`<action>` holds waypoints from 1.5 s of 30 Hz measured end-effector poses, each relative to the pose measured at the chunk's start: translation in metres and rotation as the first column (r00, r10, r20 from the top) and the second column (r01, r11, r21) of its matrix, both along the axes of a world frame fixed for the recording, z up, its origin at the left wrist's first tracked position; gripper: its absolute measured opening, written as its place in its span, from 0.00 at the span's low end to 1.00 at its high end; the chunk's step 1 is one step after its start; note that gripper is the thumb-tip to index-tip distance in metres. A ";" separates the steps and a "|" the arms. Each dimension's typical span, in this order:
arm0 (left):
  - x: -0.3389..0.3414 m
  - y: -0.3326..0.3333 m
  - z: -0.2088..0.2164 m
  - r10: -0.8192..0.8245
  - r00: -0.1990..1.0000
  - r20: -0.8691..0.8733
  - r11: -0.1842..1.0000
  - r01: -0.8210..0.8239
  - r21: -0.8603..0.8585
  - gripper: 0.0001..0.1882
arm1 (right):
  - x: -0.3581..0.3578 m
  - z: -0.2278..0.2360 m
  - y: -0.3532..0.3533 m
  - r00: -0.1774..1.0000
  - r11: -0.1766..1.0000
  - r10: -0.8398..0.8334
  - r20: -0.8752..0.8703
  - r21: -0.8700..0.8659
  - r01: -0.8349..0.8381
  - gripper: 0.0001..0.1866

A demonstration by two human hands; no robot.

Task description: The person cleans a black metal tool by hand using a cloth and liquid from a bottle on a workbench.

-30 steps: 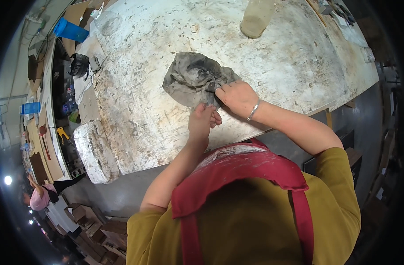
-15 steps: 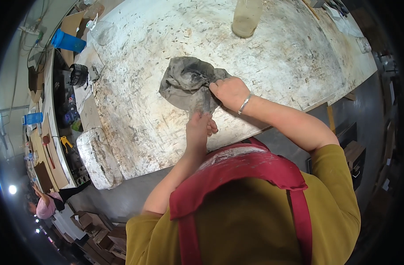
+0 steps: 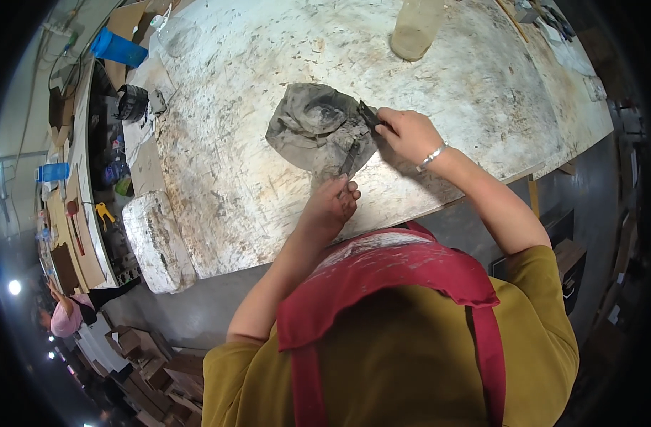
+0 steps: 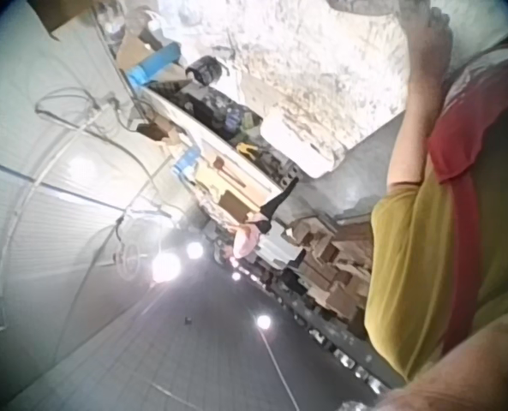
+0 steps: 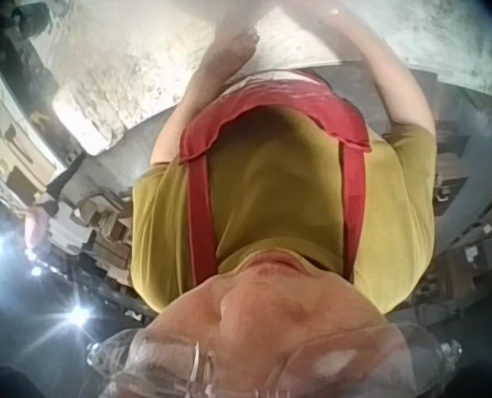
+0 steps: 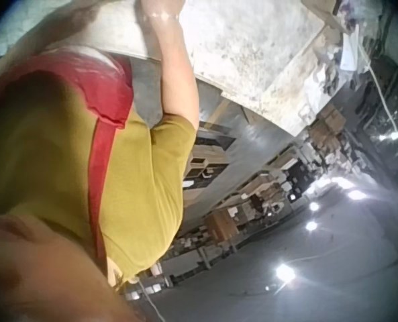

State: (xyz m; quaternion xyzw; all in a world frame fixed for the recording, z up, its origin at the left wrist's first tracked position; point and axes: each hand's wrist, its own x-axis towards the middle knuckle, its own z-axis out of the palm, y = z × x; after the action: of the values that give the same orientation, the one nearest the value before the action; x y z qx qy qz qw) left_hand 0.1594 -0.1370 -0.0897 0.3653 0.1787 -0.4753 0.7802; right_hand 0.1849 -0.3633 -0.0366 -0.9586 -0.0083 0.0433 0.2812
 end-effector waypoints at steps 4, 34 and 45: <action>0.002 -0.021 0.028 -0.013 0.996 0.091 0.950 -0.016 0.313 0.12 | -0.023 0.001 0.024 0.875 0.879 0.420 0.241 -0.348 -0.326 0.08; 0.025 -0.023 0.041 -0.129 0.897 0.422 0.915 -0.056 0.399 0.11 | -0.009 0.033 0.002 0.996 0.990 0.071 0.057 -0.124 -0.064 0.06; 0.018 -0.043 0.011 -0.075 0.939 0.335 0.932 -0.053 0.359 0.08 | 0.007 -0.030 0.030 0.924 0.822 0.357 0.138 -0.516 -0.241 0.04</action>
State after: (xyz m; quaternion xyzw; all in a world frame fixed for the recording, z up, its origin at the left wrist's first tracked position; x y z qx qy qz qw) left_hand 0.1769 -0.1795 -0.0787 0.5810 0.1226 -0.3676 0.7158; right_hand 0.1922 -0.3334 -0.0669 -0.9832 -0.1803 -0.0227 0.0160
